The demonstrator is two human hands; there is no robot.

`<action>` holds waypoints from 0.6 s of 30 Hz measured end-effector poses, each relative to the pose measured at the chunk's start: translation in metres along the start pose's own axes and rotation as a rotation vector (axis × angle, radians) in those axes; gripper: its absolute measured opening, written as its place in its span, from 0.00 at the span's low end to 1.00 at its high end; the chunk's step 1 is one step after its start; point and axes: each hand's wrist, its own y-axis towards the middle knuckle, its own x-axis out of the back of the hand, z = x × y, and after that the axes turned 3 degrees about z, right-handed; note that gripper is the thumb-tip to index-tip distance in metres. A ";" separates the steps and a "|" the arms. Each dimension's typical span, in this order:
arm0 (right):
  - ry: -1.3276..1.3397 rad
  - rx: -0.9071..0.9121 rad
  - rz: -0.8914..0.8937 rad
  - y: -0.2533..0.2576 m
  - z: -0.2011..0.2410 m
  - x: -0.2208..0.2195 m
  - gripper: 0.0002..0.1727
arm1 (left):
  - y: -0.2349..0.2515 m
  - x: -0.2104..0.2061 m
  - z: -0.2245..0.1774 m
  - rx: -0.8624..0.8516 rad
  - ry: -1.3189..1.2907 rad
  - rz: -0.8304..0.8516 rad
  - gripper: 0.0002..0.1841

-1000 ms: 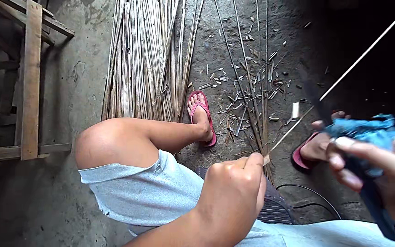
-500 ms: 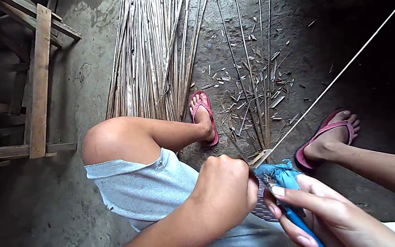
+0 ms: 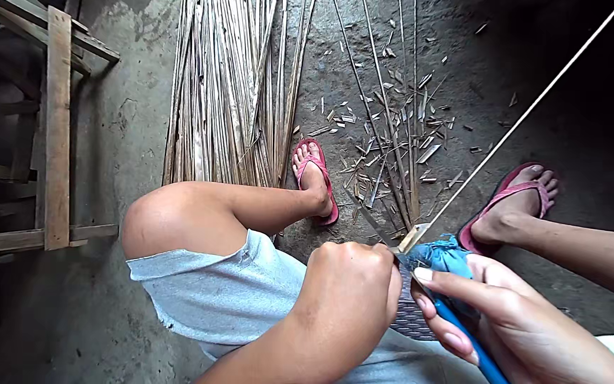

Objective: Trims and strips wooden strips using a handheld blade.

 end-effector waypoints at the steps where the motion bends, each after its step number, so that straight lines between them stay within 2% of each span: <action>1: -0.017 0.036 -0.019 0.001 0.000 0.000 0.13 | 0.000 0.000 0.000 -0.010 -0.001 -0.020 0.13; 11: -0.331 0.327 -0.188 0.006 -0.003 0.003 0.07 | 0.003 -0.007 -0.004 -0.064 0.125 -0.178 0.10; 13: -0.479 0.475 -0.283 0.011 -0.005 0.014 0.03 | 0.000 -0.005 -0.004 -0.058 0.127 -0.190 0.10; 14: -0.522 0.547 -0.340 0.015 -0.001 0.026 0.05 | -0.001 -0.004 -0.002 -0.050 0.124 -0.198 0.10; 16: -0.438 0.602 -0.402 0.020 0.015 0.053 0.03 | -0.002 -0.003 -0.001 -0.027 0.107 -0.223 0.09; 18: -0.300 0.598 -0.326 0.016 0.029 0.067 0.08 | -0.001 -0.004 -0.002 0.018 0.068 -0.219 0.10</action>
